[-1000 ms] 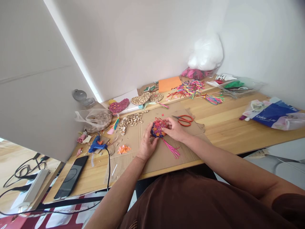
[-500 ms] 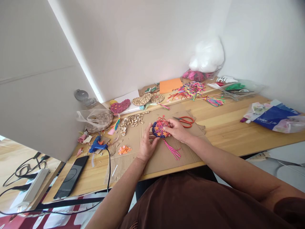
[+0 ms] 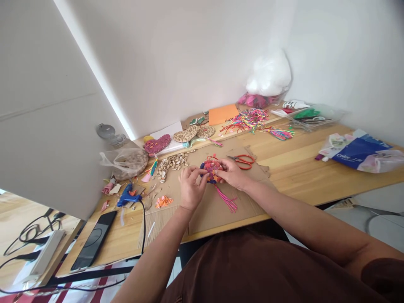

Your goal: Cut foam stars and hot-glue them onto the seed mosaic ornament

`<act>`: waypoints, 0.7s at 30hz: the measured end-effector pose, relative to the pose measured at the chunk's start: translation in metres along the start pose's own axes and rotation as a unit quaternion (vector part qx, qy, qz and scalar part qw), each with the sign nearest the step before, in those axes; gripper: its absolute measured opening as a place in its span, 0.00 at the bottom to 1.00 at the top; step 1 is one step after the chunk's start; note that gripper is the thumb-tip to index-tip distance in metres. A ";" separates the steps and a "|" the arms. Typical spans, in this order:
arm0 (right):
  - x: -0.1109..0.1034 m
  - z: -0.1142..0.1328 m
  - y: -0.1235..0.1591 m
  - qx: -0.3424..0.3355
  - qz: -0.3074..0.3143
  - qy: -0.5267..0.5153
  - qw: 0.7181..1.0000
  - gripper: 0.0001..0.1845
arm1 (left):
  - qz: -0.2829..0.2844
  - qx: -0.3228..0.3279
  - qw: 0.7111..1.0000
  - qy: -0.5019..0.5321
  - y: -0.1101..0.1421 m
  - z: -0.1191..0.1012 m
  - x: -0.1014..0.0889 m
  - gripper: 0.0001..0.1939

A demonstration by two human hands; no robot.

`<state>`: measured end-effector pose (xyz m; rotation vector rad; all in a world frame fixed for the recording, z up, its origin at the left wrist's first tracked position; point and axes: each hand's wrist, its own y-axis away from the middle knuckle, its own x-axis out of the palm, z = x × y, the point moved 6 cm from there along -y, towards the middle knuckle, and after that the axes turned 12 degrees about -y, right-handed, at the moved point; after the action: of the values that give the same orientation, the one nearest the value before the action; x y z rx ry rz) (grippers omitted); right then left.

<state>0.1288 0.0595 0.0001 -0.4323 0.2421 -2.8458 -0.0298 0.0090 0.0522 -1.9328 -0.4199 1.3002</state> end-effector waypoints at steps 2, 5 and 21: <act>0.003 0.003 0.002 0.007 0.006 0.000 1.000 0.13 | 0.022 0.018 0.999 -0.047 -0.012 -0.010 0.000 0.03; 0.006 0.007 0.004 0.013 0.012 -0.005 1.000 0.15 | 0.046 0.064 0.991 -0.110 -0.025 -0.022 0.001 0.03; 0.007 0.013 0.005 -0.015 0.019 0.010 1.000 0.08 | 0.124 0.196 0.950 -0.209 -0.032 -0.042 0.015 0.05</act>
<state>0.1279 0.0517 0.0133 -0.4003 0.2927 -2.8141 0.0188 0.0232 0.0745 -1.4056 -0.1057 1.8143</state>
